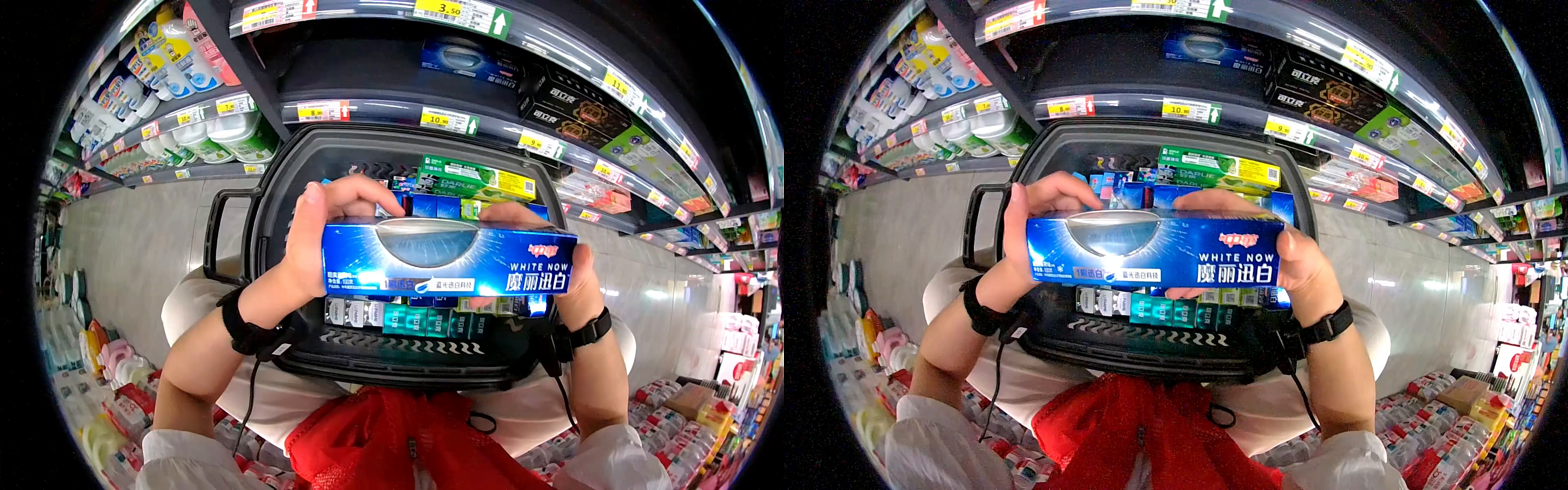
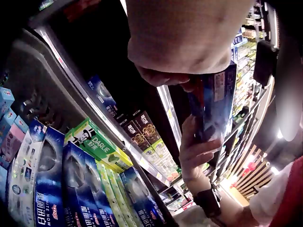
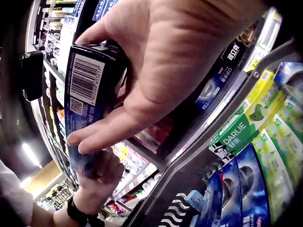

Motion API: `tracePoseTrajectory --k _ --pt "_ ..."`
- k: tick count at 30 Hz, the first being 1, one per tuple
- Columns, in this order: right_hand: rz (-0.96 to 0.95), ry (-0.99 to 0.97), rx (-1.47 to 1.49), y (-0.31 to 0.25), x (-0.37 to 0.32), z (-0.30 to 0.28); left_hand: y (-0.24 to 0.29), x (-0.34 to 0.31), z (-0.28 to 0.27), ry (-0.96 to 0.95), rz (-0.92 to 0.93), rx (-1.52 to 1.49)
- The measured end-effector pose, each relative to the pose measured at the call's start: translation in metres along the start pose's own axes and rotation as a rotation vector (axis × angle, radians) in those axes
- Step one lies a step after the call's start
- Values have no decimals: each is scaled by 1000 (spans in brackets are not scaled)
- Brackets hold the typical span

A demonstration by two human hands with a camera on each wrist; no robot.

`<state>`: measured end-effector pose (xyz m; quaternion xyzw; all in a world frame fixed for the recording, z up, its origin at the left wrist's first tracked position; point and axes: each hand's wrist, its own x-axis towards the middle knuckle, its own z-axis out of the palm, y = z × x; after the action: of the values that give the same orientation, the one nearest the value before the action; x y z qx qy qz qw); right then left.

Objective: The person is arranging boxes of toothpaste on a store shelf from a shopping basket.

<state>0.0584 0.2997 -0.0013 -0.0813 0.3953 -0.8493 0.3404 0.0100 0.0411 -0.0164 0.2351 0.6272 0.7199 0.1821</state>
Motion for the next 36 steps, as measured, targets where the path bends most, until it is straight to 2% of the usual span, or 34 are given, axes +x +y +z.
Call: tracePoseTrajectory --k 11,14,17,24,29,36 --pt "59 34 -26 0 0 4 0 -3 -3 -69 16 102" --pt "8 212 -316 -4 2 23 2 -3 1 -19 -22 17" --pt "9 144 -326 -5 2 16 0 -3 2 -27 -43 -10" --pt "18 187 -341 -7 0 21 -5 -3 2 -18 -29 4" --pt "-5 136 -332 -5 2 14 -4 -3 -3 -70 -36 74" --pt "2 161 -328 -5 3 18 -1 -3 1 -34 -51 61"
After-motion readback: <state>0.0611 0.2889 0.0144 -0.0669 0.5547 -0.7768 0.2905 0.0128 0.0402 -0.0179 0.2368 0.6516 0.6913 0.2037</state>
